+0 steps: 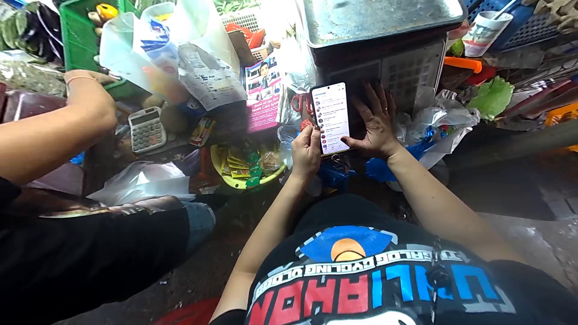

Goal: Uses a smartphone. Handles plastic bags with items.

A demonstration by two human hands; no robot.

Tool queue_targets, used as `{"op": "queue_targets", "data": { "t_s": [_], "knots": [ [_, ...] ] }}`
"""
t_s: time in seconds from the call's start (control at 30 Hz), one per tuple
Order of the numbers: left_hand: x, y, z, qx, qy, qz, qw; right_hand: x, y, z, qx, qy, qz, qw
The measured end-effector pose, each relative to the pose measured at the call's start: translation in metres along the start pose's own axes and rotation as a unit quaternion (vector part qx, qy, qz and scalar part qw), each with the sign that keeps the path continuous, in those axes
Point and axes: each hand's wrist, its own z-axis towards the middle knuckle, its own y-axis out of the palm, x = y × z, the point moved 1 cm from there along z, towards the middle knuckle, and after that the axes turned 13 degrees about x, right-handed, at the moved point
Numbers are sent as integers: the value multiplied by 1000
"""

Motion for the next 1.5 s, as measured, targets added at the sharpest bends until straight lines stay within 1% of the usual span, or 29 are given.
{"op": "queue_targets", "data": {
  "t_s": [0.2, 0.43, 0.57, 0.77, 0.97, 1.13, 1.33, 1.4, 1.5],
  "knots": [
    [0, 0, 0, -3, 1, -6, 1000, 1, 2, 0, 5, -1, 3, 1000],
    [0, -7, 1, -60, -18, -36, 997, 0, 0, 0, 1, 5, 2, 1000],
    [-1, -9, 1, -76, -15, -45, 996, 1, 1, -1, 3, -4, 0, 1000],
    [-2, -7, 1, -71, -6, -43, 997, 1, 1, 0, 4, -4, 0, 1000],
    [2, -4, -1, -47, -22, -28, 998, 0, 0, 0, 1, -1, 7, 1000],
    [1, -8, 0, -64, -19, -40, 997, 2, 0, -1, -6, -2, 10, 1000],
    [-1, -7, -3, -48, -7, -46, 998, 3, 0, -1, 6, -17, 24, 1000],
    [-5, -7, -7, -49, -16, -64, 997, 2, 0, -1, -7, -12, 25, 1000],
    [-6, -7, -13, -43, -12, -63, 997, -6, -3, 0, -67, -1, 6, 998]
  ]
}}
